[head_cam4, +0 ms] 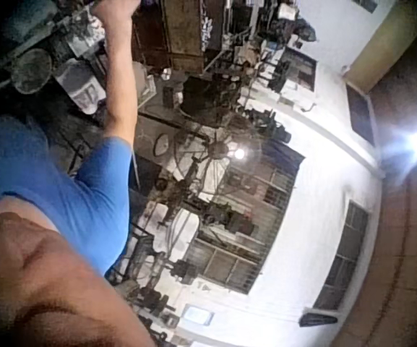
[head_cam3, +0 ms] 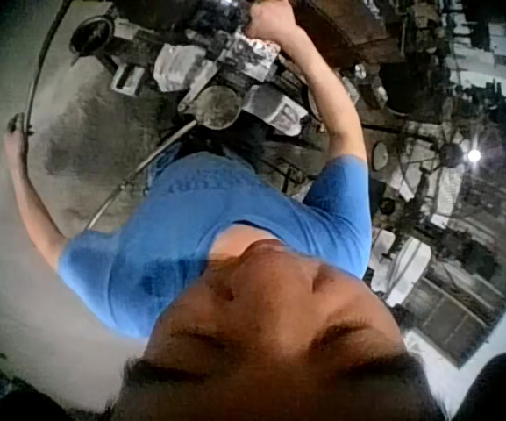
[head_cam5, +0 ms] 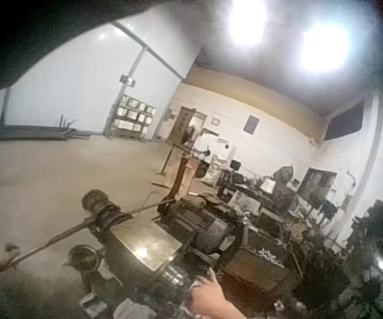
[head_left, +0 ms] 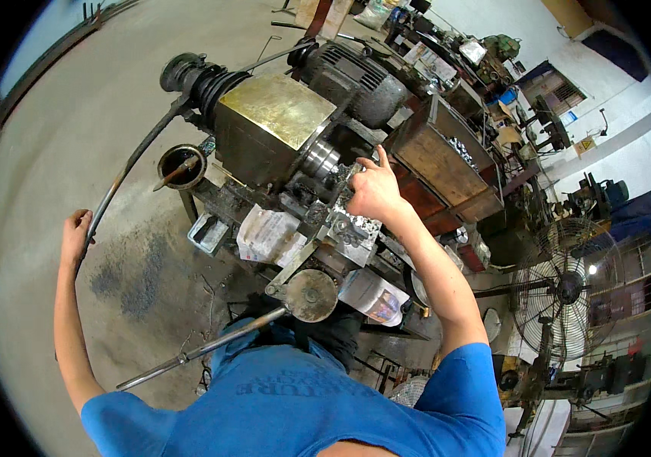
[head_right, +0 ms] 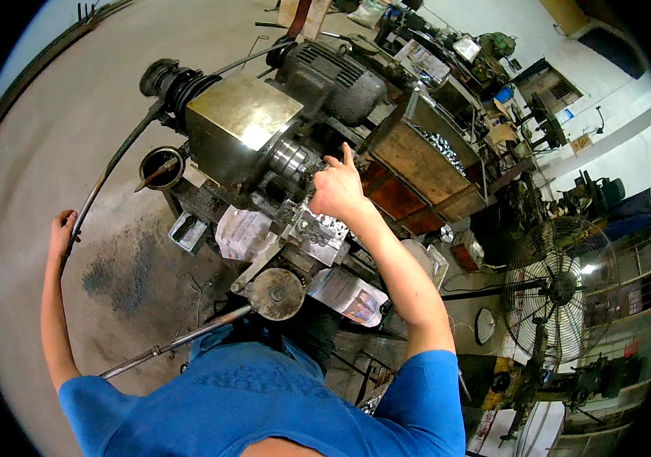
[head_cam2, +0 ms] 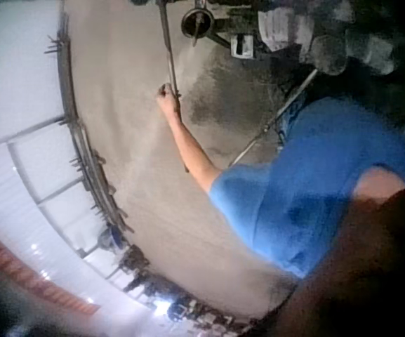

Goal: The person operates a lathe by placing a metal part into the chuck, tightening it, engaging the cutting tool using hand levers, and then removing the finished part and placing it into a container.

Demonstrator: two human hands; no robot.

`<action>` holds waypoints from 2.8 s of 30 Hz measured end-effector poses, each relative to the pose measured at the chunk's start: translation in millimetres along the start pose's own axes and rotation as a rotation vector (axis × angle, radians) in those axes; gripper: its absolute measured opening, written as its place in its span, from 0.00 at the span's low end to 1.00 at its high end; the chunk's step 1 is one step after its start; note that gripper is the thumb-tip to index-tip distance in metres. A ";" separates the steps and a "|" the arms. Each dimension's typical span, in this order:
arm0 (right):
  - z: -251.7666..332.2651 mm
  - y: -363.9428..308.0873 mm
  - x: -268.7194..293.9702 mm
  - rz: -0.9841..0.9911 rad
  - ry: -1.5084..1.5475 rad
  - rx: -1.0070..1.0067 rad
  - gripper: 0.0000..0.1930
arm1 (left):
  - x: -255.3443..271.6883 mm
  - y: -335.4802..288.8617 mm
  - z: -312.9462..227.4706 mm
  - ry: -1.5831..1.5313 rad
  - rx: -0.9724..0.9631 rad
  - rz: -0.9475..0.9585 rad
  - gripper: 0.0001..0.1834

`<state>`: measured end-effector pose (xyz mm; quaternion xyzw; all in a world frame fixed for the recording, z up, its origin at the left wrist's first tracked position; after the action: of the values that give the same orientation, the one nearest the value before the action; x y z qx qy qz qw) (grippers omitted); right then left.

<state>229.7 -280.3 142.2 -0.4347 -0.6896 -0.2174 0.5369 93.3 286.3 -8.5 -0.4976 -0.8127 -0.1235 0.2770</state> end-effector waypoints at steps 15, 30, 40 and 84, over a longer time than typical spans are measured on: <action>-3.4 -1.6 -5.8 -0.174 0.227 0.002 0.19 | 21.1 -23.0 -58.8 0.491 -0.355 -0.362 0.13; -34.4 -13.0 23.0 -0.383 0.385 -0.084 0.22 | 61.3 35.1 -48.3 0.934 -0.495 -0.564 0.10; -3.6 32.1 -15.3 -0.088 0.273 -0.048 0.14 | 9.1 -39.7 -44.8 0.748 0.056 -0.419 0.27; 84.1 -662.9 -364.8 0.628 0.862 -1.721 0.19 | -137.9 -17.8 -75.6 -0.001 0.211 0.336 0.21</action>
<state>-352.1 -699.2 -113.8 -0.7203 0.0994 -0.6280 0.2772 150.9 139.7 -24.5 -0.5944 -0.7269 0.0105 0.3438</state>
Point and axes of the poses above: each hand's wrist, its own y-axis towards the middle knuckle, its own x-axis out of the back of the hand, z = x × y, the point moved 9 cm from there along y, towards the middle knuckle, and after that the axes turned 5 degrees about y, right-handed, at the moved point
